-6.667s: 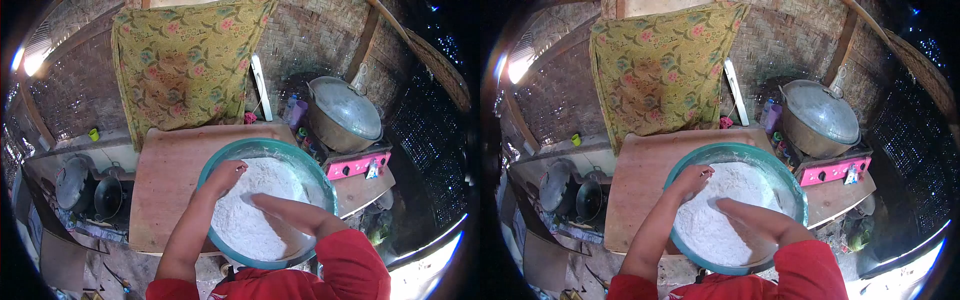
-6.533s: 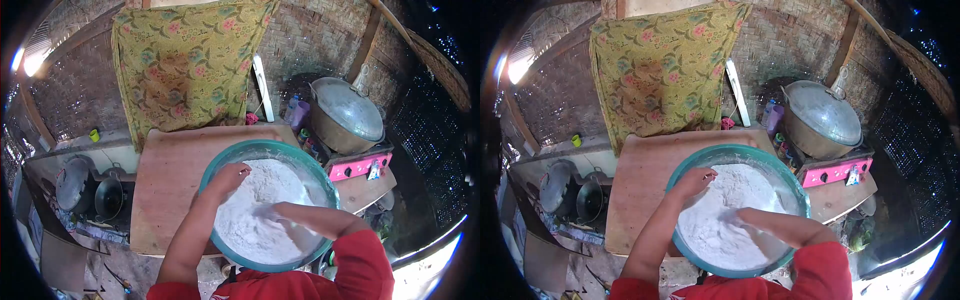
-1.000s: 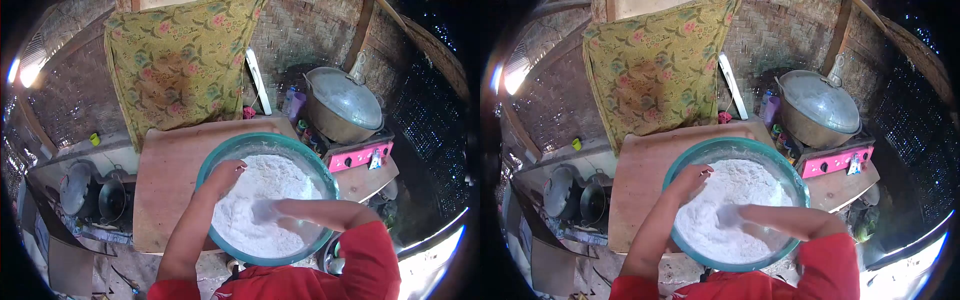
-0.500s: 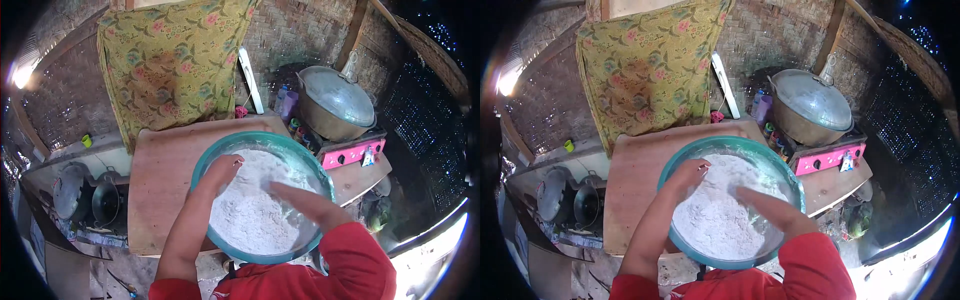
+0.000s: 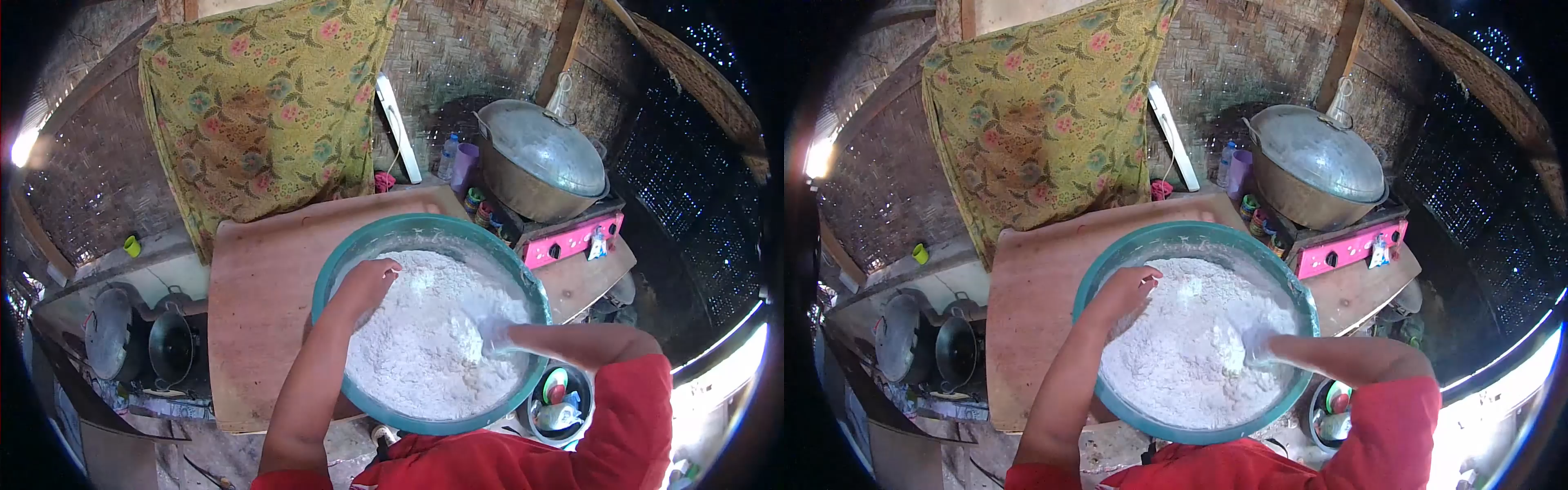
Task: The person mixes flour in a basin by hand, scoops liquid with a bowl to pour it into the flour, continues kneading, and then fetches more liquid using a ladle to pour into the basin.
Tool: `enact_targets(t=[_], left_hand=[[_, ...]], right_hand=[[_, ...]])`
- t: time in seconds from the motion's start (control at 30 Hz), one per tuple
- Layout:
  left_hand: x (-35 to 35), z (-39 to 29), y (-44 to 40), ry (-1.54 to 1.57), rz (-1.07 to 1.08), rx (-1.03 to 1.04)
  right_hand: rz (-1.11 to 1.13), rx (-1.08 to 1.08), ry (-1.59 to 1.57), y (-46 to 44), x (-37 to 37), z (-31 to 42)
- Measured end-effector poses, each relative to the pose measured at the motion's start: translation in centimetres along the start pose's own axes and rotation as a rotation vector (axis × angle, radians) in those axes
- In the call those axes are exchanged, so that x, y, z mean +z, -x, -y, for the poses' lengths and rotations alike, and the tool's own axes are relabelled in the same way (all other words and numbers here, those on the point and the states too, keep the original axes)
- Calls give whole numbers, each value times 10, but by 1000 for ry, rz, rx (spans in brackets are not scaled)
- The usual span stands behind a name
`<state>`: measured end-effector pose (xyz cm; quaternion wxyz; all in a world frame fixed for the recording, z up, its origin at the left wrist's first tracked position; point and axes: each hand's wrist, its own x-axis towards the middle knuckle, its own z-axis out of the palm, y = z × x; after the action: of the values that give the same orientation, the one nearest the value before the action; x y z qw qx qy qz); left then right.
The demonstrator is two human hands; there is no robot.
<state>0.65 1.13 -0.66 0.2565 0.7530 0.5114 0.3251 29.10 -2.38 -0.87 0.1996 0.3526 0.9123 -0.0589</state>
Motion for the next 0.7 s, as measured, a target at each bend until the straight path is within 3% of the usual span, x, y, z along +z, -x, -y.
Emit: enact_targets(t=[0.17,0.4,0.53,0.63,0.7], left_hand=[[-4,-10,1,-35,6,-45],[-10,-18,11,4,13,-33],[-9,-12,3,32,-50,-17],[-12,-15,3,32,-93,-32],[-12,-14,6,12,-65,-82]], right_hand=[[197,35,-211,-71,24,-12],[373,-253,-166,-60,16,40],[208,-395,-109,-58,-29,68],[-26,-451,-29,-88,-50,104],[-67,-447,-4,-121,-49,128]])
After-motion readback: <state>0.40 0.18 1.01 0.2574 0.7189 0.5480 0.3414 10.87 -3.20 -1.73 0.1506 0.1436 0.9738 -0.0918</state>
